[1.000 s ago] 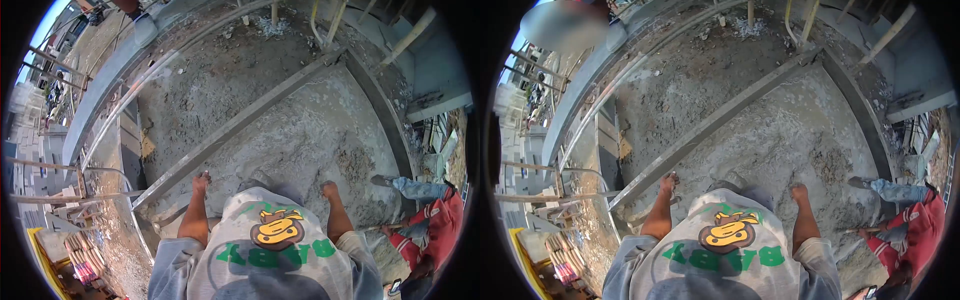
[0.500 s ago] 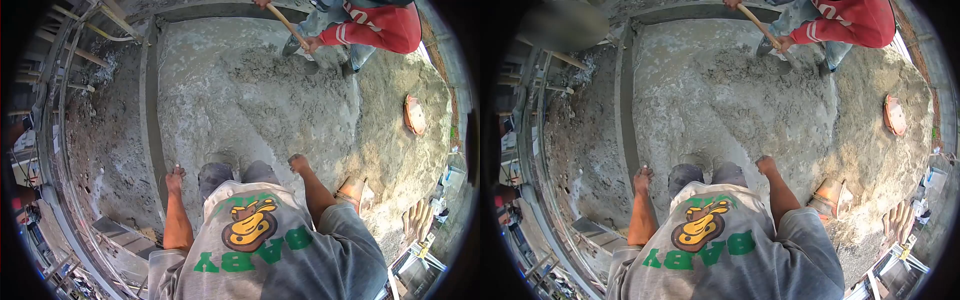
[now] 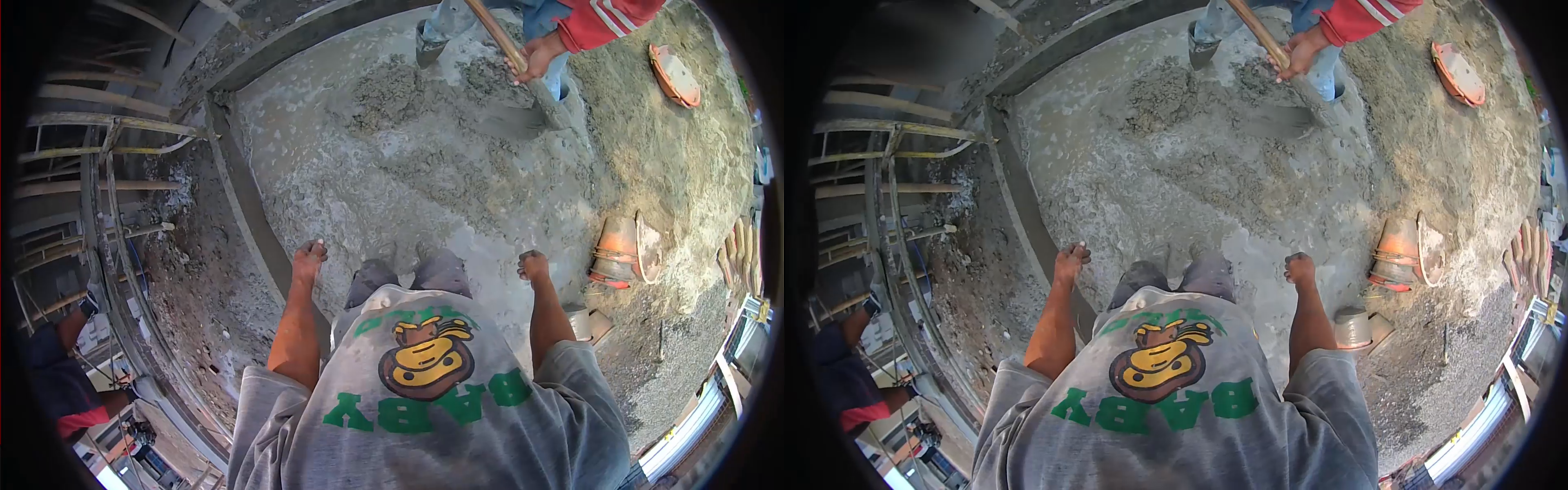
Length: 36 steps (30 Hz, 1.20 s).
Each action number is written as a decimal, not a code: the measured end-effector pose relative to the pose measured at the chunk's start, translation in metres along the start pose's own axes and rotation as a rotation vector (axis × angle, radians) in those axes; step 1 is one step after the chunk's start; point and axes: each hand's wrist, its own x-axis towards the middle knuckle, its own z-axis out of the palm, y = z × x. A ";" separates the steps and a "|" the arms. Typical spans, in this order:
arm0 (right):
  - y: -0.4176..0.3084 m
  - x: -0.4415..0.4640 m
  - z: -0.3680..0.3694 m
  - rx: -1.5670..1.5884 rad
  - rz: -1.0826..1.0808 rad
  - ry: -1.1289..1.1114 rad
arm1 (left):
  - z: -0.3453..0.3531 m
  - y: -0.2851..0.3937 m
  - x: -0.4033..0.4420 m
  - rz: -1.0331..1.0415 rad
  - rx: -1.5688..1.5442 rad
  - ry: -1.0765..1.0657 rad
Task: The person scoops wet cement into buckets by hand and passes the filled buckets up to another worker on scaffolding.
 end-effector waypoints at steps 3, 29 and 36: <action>0.122 0.088 0.015 -0.450 -0.307 -0.122 | 0.000 0.007 0.005 0.036 0.054 -0.077; 0.222 -0.185 0.303 0.364 0.062 -0.029 | -0.263 -0.035 0.130 -0.003 0.350 -0.211; 0.260 -0.280 0.310 0.734 0.145 0.348 | -0.232 -0.003 0.164 0.150 0.485 -0.376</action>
